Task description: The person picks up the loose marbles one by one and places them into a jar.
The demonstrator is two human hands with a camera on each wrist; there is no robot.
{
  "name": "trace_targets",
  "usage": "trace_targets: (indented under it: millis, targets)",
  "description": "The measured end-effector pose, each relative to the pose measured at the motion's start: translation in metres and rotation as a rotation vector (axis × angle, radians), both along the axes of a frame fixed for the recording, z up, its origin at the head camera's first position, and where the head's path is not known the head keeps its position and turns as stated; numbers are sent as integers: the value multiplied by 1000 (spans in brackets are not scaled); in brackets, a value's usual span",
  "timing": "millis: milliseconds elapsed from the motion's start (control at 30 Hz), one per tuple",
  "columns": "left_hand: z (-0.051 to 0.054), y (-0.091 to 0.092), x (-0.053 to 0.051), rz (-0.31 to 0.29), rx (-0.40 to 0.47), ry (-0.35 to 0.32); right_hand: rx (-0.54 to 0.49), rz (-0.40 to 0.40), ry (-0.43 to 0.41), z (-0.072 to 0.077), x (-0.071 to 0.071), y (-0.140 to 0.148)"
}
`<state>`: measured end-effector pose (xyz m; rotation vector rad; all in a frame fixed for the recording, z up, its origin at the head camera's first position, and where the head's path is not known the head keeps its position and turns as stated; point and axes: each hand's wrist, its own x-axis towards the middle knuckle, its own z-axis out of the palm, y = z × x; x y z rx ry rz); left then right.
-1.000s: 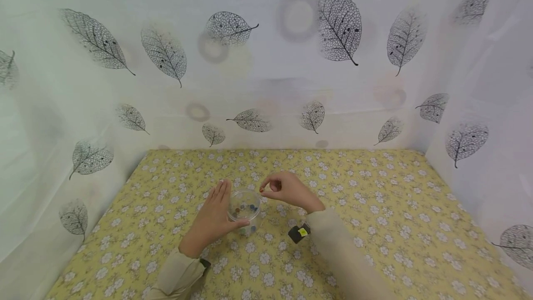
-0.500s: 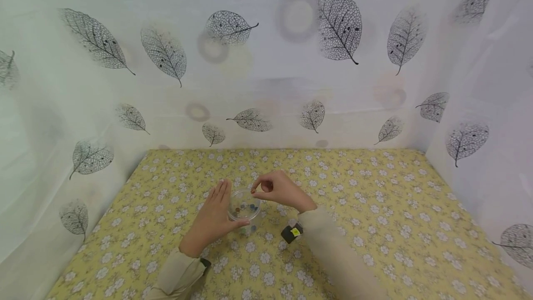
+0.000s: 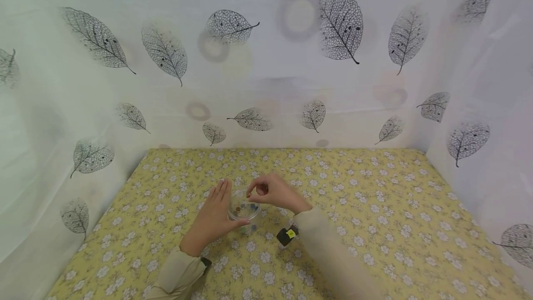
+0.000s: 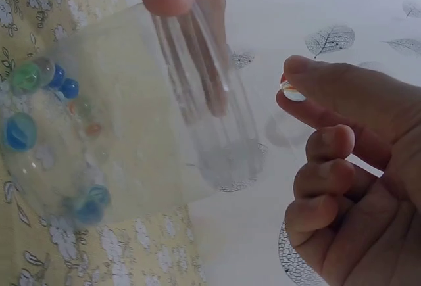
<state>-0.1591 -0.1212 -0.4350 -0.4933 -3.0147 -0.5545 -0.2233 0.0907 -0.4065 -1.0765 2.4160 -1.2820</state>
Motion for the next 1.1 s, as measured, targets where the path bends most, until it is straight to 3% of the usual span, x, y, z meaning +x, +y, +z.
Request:
trace_targets:
  millis: [233, 500, 867, 1100]
  targets:
    - [0, 1, 0, -1, 1, 0, 0, -9, -66, -8, 2, -3]
    - [0, 1, 0, 0, -11, 7, 27, -18, -54, -1, 8, -5]
    - [-2, 0, -1, -2, -21, 23, 2, -27, -52, -11, 2, 1]
    - [-2, 0, -1, 3, -31, 4, 0, -25, -56, -7, 1, 7]
